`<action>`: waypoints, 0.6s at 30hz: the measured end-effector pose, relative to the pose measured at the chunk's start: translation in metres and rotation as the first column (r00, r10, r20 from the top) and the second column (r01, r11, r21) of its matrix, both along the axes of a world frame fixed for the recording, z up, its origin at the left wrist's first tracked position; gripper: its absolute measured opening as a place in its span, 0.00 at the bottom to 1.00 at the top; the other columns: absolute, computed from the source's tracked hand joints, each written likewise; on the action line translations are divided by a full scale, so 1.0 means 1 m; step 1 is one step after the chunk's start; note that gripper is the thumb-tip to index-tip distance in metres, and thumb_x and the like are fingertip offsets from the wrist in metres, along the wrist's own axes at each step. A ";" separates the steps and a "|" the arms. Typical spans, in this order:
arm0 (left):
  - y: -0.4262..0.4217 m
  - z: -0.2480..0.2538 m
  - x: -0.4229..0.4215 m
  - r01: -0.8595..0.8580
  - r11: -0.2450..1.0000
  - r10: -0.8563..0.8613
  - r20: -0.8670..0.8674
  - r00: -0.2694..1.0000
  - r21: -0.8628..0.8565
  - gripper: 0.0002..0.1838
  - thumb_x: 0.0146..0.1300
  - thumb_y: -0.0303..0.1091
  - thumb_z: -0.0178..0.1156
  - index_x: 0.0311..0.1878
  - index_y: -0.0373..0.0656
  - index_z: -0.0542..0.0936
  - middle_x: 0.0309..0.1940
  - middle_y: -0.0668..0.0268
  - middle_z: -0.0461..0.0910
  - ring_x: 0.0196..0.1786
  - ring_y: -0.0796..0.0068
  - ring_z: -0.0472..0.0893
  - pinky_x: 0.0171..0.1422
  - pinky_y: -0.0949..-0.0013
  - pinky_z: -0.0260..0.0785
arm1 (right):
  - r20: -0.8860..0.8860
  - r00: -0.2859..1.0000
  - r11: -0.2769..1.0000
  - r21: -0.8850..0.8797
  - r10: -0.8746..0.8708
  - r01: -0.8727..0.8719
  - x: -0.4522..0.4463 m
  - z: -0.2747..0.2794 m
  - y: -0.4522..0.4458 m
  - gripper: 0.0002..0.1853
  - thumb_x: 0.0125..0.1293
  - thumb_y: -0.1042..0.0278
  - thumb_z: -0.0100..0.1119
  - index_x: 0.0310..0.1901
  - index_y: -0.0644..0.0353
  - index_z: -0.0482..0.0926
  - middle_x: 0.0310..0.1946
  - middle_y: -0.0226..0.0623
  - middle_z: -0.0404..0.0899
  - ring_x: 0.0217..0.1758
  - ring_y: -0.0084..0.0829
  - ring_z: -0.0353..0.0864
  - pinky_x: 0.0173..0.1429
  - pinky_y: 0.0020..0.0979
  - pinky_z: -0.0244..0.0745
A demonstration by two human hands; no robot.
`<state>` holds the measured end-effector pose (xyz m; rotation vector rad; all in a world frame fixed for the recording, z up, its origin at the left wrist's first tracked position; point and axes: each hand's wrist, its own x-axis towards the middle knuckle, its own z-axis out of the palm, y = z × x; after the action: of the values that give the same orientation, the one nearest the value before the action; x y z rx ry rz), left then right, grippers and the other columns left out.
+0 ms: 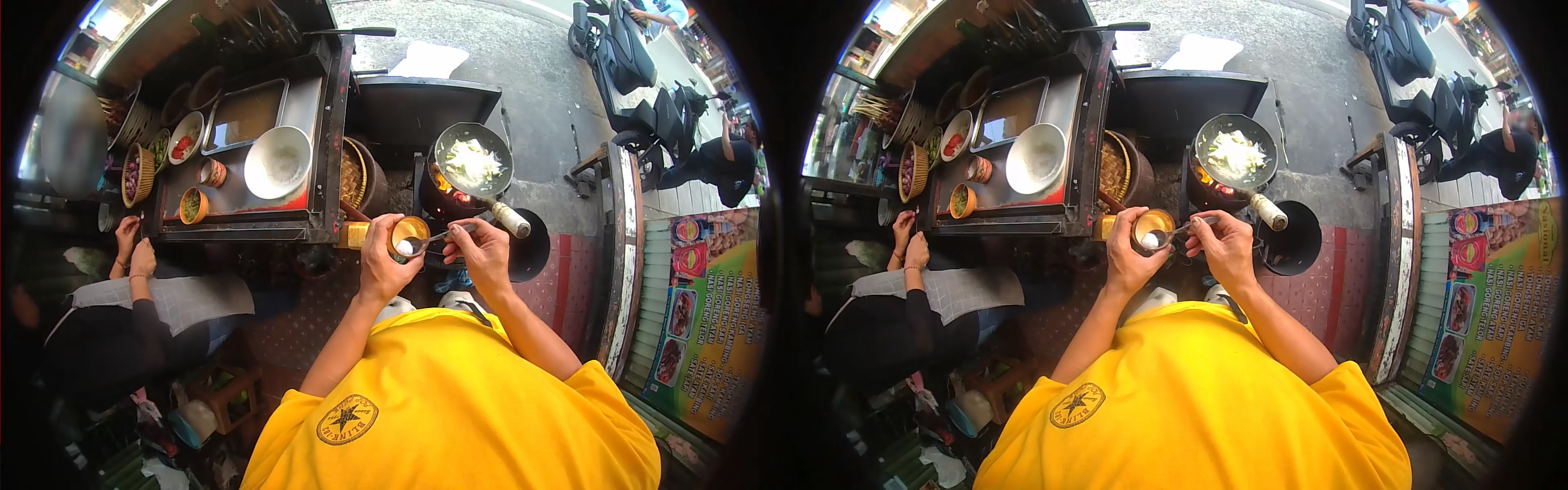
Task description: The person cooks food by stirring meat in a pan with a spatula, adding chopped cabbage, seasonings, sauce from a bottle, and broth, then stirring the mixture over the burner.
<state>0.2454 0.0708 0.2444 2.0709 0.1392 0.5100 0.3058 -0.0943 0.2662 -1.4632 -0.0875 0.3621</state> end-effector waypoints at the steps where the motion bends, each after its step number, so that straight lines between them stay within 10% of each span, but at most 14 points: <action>1: 0.000 0.000 0.000 0.002 1.000 -0.002 0.001 1.000 0.001 0.34 0.37 0.25 0.73 0.51 0.39 0.71 0.46 0.57 0.75 0.50 0.59 0.77 0.57 0.63 0.69 | -0.015 1.000 1.000 0.007 0.007 -0.006 0.000 -0.001 0.000 0.08 0.66 0.74 0.56 0.40 0.72 0.78 0.27 0.39 0.80 0.25 0.23 0.81 0.28 0.23 0.80; 12: 0.003 -0.005 -0.005 -0.027 0.999 0.026 -0.032 0.999 -0.031 0.32 0.39 0.25 0.72 0.51 0.39 0.70 0.44 0.56 0.75 0.49 0.56 0.77 0.56 0.61 0.70 | -0.456 0.880 0.880 0.354 -0.132 0.315 0.031 -0.014 -0.020 0.06 0.64 0.76 0.56 0.38 0.71 0.77 0.28 0.41 0.80 0.25 0.29 0.81 0.29 0.26 0.80; 14: 0.008 -0.003 -0.010 -0.050 0.994 0.046 -0.047 0.998 -0.097 0.32 0.39 0.26 0.72 0.51 0.39 0.70 0.44 0.57 0.75 0.49 0.59 0.77 0.56 0.63 0.70 | -0.378 0.865 0.827 0.326 -0.329 0.457 0.054 -0.023 -0.036 0.06 0.64 0.75 0.56 0.38 0.70 0.77 0.26 0.41 0.80 0.24 0.28 0.80 0.27 0.26 0.78; 18: 0.027 -0.008 -0.026 -0.079 0.985 0.078 -0.012 0.997 -0.153 0.34 0.42 0.23 0.71 0.55 0.39 0.68 0.46 0.60 0.74 0.49 0.69 0.77 0.56 0.68 0.70 | 0.414 0.818 0.758 -0.354 -0.399 0.549 0.082 -0.021 -0.072 0.08 0.66 0.72 0.55 0.40 0.68 0.78 0.22 0.37 0.79 0.22 0.22 0.78 0.25 0.25 0.75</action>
<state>0.2192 0.0983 0.2367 1.9223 0.2565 0.5251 0.3875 -0.1661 0.2457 -1.9424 0.1337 -0.3099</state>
